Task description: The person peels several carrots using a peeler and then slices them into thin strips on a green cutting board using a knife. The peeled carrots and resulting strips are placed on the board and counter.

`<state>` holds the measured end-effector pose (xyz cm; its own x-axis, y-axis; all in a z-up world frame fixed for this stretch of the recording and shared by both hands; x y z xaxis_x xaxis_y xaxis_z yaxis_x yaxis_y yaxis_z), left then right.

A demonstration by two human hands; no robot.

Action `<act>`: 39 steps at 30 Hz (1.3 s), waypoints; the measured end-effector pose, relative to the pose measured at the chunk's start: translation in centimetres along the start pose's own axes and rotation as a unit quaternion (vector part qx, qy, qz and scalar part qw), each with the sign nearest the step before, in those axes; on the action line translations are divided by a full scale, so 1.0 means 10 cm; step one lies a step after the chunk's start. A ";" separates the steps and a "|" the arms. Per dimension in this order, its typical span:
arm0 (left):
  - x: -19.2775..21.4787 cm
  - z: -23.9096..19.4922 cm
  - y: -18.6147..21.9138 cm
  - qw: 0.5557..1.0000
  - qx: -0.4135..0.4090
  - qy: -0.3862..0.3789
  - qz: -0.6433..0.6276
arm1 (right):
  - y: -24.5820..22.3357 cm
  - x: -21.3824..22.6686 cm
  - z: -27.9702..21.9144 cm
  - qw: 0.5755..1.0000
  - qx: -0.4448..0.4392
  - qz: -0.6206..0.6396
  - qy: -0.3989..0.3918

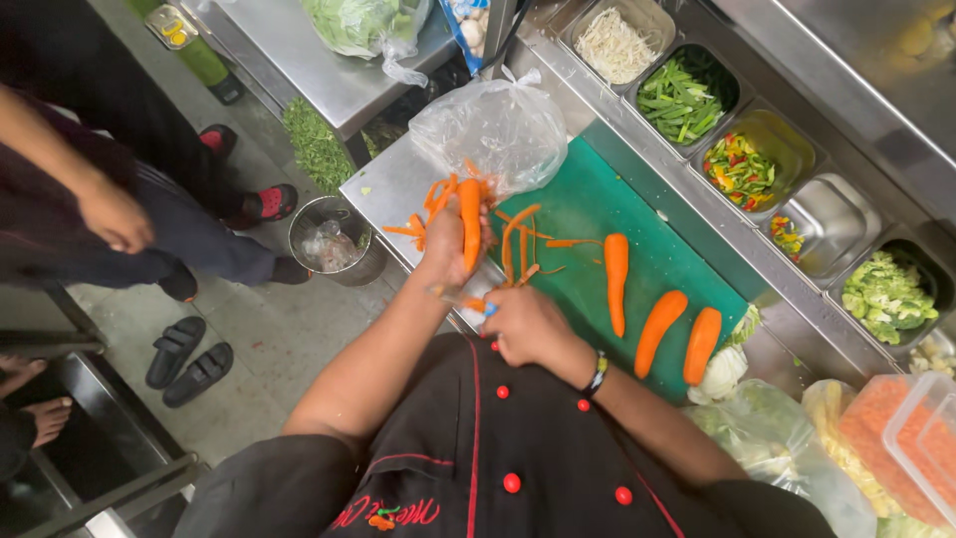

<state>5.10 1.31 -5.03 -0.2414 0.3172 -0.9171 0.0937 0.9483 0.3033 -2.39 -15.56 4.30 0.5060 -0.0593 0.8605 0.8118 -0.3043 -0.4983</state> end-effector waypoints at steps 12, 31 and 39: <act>-0.36 -0.54 -0.67 0.900 -0.044 0.017 0.433 | 0.73 -0.54 -0.41 0.702 -0.159 0.647 0.252; -0.24 0.56 -0.37 0.206 -0.148 -0.135 0.958 | 0.53 -0.48 -1.50 0.685 -0.247 0.570 0.381; -0.46 -0.22 -0.28 0.508 -0.315 -0.089 0.796 | 0.45 -0.37 -1.41 0.643 -0.211 0.691 0.255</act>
<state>3.81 -2.82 -1.07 -0.2477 0.7362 0.6298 -0.3083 -0.6761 0.6692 -4.70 -30.16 0.39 0.4103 -0.8210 -0.3969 -0.5165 0.1495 -0.8431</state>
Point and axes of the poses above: each hand's wrist, its own z-axis towards the middle knuckle, its own x-axis out of the back of the hand, y = z × x, the point moved 3 cm from there along z, towards the middle knuckle, and after that the axes turned 15 degrees about -y, right-handed, at the moved point
